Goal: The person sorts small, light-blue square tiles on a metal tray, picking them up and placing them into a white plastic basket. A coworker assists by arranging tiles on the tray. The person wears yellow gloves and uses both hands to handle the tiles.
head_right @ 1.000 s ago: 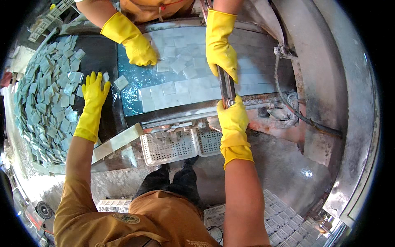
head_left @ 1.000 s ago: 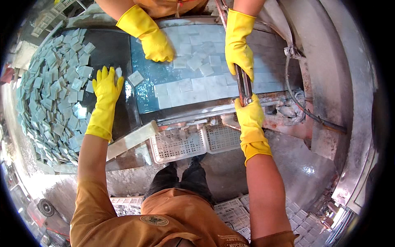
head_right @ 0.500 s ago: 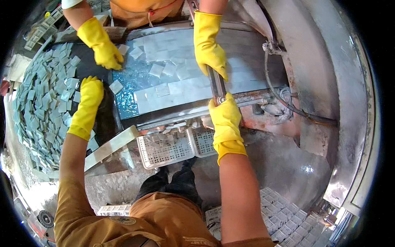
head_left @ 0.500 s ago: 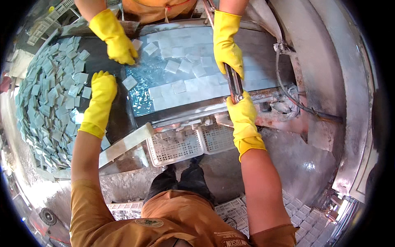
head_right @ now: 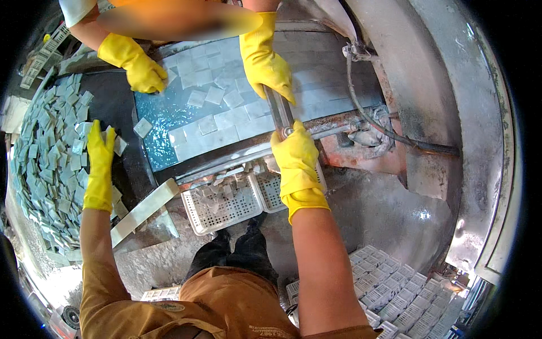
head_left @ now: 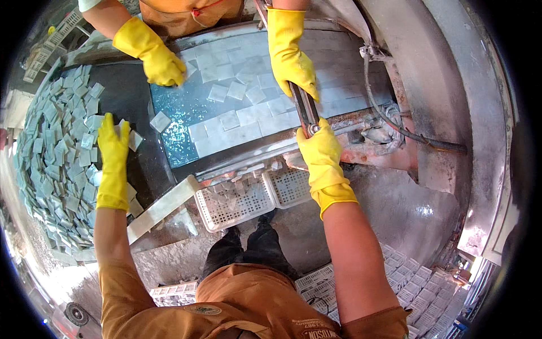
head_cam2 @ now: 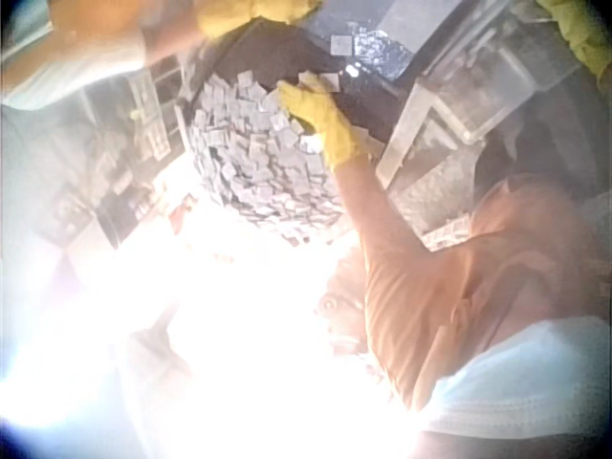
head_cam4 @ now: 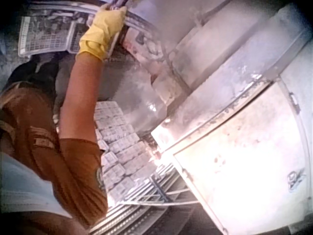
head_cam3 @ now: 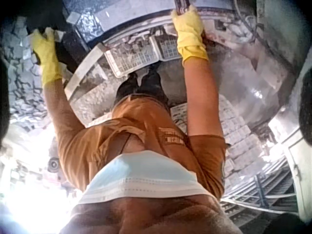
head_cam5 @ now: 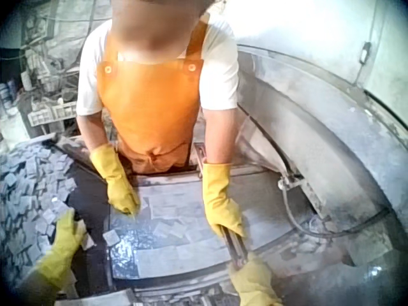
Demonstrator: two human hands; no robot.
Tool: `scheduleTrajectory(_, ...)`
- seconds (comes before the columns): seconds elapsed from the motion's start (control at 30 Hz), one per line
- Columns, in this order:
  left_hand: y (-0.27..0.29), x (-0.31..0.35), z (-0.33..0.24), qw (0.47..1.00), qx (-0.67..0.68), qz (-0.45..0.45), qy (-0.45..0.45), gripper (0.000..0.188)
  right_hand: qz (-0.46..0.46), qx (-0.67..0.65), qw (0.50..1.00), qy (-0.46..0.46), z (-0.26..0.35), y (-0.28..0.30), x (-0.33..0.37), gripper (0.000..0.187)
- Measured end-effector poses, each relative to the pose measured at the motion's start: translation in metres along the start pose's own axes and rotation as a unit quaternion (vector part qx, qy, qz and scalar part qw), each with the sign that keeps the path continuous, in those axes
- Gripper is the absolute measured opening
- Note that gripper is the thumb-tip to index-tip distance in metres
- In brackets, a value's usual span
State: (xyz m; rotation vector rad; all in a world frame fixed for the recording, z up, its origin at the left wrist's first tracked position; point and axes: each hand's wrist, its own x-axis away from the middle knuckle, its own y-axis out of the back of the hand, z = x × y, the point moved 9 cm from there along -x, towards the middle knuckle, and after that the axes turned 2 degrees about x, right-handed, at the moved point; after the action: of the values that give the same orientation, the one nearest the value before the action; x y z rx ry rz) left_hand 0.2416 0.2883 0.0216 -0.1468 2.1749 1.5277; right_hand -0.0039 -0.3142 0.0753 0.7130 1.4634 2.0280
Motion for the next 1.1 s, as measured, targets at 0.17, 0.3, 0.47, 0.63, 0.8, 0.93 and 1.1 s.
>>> scheduleTrajectory(0.17, -0.062, -0.003, -0.131, 0.982, -0.184, 0.021, -0.027, 0.077, -0.027, -0.001, 1.0, 0.011, -0.009, 0.002, 0.002, 0.05)
scheduleTrajectory(0.3, -0.095, -0.011, -0.222, 0.986, -0.156, 0.03, 0.055, 0.09, 0.018, -0.001, 1.0, -0.016, -0.003, 0.005, 0.002, 0.059)
scheduleTrajectory(0.47, -0.12, -0.001, -0.271, 0.985, -0.1, 0.102, 0.098, 0.101, -0.001, -0.011, 1.0, -0.017, -0.01, 0.002, 0.0, 0.058)
scheduleTrajectory(0.63, -0.101, 0.0, -0.25, 0.989, 0.013, 0.148, -0.018, 0.068, 0.008, 0.008, 1.0, -0.012, -0.003, 0.006, 0.002, 0.059)
scheduleTrajectory(0.8, -0.077, 0.003, -0.251, 0.978, 0.083, 0.127, -0.141, 0.049, -0.018, -0.008, 1.0, 0.011, -0.004, 0.009, 0.003, 0.05)
scheduleTrajectory(0.93, -0.058, -0.01, -0.253, 0.972, 0.146, 0.107, -0.152, 0.038, -0.015, -0.011, 1.0, 0.005, -0.001, 0.01, 0.007, 0.049)
scheduleTrajectory(1.1, -0.082, -0.011, -0.271, 0.984, 0.088, 0.149, -0.048, 0.029, -0.023, 0.013, 1.0, -0.001, -0.009, 0.006, 0.001, 0.058)
